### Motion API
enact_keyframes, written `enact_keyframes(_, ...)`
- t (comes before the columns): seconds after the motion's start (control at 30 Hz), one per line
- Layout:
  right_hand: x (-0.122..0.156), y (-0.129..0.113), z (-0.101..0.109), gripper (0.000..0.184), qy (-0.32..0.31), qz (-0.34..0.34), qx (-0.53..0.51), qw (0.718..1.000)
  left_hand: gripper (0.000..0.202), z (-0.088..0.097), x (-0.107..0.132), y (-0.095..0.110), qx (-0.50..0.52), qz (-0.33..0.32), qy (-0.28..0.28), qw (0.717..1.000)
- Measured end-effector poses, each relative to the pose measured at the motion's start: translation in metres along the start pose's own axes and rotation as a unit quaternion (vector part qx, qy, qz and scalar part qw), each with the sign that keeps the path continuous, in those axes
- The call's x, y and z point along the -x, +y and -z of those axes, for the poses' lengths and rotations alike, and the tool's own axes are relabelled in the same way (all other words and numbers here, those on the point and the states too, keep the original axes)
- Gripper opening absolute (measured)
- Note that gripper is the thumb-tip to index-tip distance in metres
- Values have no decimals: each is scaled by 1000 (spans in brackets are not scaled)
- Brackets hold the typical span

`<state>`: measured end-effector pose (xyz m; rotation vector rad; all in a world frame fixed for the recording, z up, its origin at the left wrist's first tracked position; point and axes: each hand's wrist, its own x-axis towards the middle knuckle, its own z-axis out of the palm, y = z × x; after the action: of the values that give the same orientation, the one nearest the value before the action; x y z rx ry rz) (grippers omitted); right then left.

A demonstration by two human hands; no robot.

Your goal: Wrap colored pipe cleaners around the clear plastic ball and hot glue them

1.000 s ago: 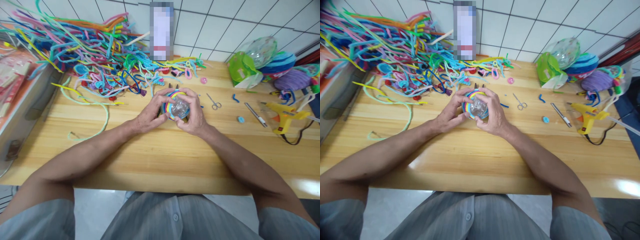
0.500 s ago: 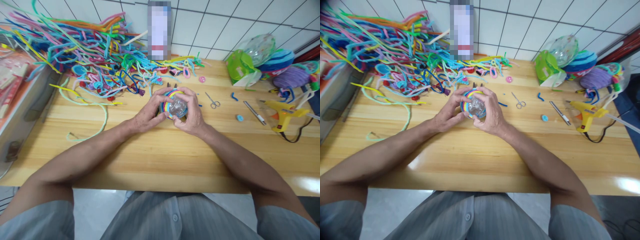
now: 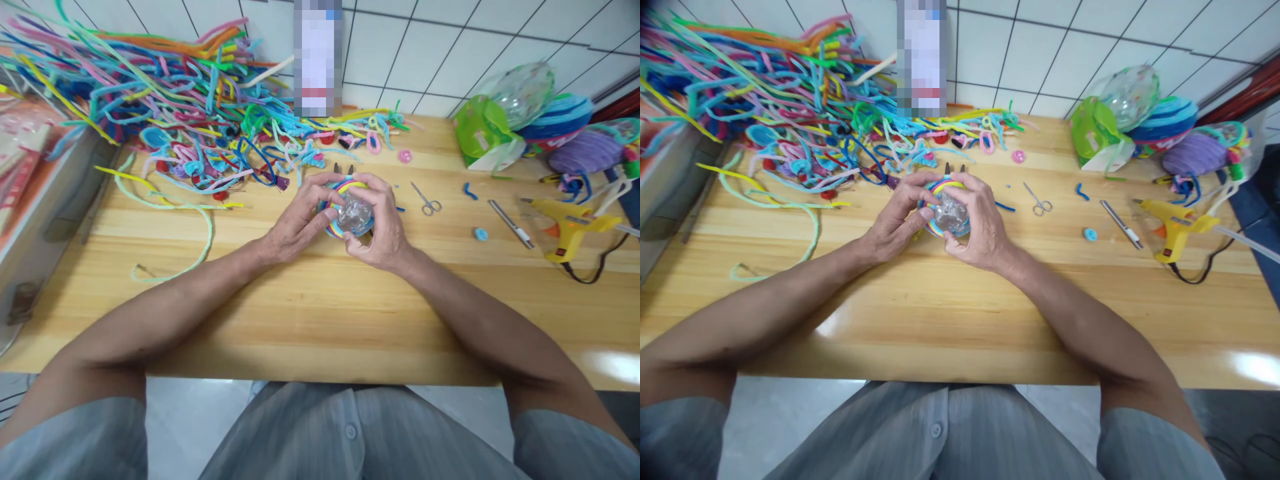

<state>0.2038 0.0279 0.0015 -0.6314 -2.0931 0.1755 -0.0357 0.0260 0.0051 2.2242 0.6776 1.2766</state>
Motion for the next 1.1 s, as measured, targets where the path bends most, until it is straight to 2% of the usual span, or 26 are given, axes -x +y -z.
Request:
enact_keyframes(0.13, -1, 0, 0, 81, -2, -1, 6, 1000, 27, -1, 1, -2, 11, 1, -3, 1000)
enact_keyframes(0.33, -4, -4, -5, 74, 31, -10, 3, 999, 27, -1, 1, 0, 14, 0, 1, 1000)
enact_keyframes(0.6, -4, -11, -9, 68, 59, -17, 13, 998, 32, -1, 2, 7, -48, 12, -10, 999)
enact_keyframes(1.1, -4, -15, -9, 64, 65, -14, 41, 997, 29, -1, 2, 6, -29, 5, -19, 999)
